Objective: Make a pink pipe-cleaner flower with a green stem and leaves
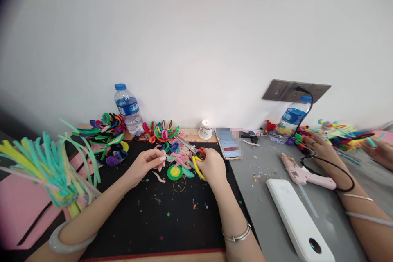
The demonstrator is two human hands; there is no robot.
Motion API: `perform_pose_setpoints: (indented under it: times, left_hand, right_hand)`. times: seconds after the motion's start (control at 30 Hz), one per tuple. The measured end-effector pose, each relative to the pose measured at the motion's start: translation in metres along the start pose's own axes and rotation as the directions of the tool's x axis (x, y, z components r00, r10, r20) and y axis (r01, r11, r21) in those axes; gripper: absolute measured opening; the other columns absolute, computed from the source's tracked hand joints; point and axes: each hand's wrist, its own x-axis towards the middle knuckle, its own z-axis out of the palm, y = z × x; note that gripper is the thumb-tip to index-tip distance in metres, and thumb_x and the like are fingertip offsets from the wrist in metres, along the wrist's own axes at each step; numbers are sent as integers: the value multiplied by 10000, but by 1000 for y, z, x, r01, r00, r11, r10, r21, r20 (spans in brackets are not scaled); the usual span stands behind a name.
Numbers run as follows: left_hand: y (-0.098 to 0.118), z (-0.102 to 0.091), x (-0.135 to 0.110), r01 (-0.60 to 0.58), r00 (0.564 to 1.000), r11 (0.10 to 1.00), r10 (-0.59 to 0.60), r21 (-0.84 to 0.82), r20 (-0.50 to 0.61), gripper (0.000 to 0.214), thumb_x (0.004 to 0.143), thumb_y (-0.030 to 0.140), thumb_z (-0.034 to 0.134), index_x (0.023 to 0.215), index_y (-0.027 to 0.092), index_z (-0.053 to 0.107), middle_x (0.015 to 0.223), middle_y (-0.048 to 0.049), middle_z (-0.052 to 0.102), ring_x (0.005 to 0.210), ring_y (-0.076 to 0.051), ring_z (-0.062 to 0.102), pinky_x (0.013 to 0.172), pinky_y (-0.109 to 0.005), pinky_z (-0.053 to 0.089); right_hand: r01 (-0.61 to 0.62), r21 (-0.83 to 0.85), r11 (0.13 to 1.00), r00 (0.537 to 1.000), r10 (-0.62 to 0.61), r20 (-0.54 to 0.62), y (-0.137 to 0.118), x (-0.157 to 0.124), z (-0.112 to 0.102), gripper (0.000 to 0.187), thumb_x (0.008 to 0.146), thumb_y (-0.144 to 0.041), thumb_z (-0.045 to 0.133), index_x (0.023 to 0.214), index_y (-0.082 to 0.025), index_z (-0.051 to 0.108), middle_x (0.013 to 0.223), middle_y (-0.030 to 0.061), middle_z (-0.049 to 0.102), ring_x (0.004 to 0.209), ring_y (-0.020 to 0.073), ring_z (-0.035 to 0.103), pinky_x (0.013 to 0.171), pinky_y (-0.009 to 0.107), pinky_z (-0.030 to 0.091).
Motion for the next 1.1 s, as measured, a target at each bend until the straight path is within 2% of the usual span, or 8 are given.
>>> perform_pose_setpoints:
  times: [0.2,0.3,0.4,0.53,0.63,0.77,0.9,1.1]
  left_hand:
    - [-4,2,0,-159,980,912,193,377,-54,198,779,299,576,891,191,697,838,-36,684,743,-171,594,754,-294,432]
    - [0,4,-2,-269,953,826,302,495,14,227,820,257,528,966,238,701,949,-40,676,905,-192,588,925,-337,361]
    - [2,9,-6,-355,926,768,367,534,88,274,849,225,483,1050,247,669,989,-55,650,931,-187,577,902,-324,387]
    - [1,16,-9,-443,889,708,428,550,166,292,865,205,457,1081,230,651,1021,-82,621,962,-193,552,861,-311,420]
    - [1,20,-11,-466,879,690,431,553,204,281,868,203,447,1039,228,670,1002,-86,622,964,-198,548,918,-338,393]
    - [3,23,-12,-435,896,731,407,526,176,275,838,232,507,1071,231,653,1057,-81,628,1003,-211,551,958,-350,371]
    - [4,22,-11,-286,956,842,285,457,73,278,816,287,538,1061,231,656,1090,-61,649,994,-227,577,910,-340,415]
    - [4,23,-10,-75,997,922,76,380,11,247,811,335,526,755,152,683,631,-23,667,562,-154,602,551,-235,462]
  right_hand:
    - [-137,63,989,989,139,-41,22,7,8,278,729,-241,571,976,-129,629,862,103,652,769,212,596,665,288,406]
    - [-72,70,995,990,80,-119,19,6,7,225,762,-228,541,936,-121,636,922,129,631,868,232,572,758,319,405]
    - [25,145,989,981,3,-194,3,1,1,165,805,-263,504,812,-142,617,874,101,613,835,212,550,743,306,397]
    - [182,429,885,972,-229,60,-27,-12,1,200,863,-293,438,739,-172,536,625,-11,531,551,114,461,522,215,335]
    - [239,501,832,937,-332,104,-41,-19,9,276,887,-285,392,645,-175,467,584,-32,451,538,99,402,512,208,293]
    - [197,543,816,958,-279,71,-41,-20,16,283,887,-254,366,619,-179,417,575,-36,399,533,98,368,506,207,286]
    - [188,541,820,966,-254,49,-37,-17,15,263,881,-263,381,636,-181,433,585,-29,429,542,106,392,512,205,307]
    - [236,478,846,956,-291,43,-39,-19,12,213,884,-236,385,715,-175,499,638,-12,517,583,115,455,556,208,335]
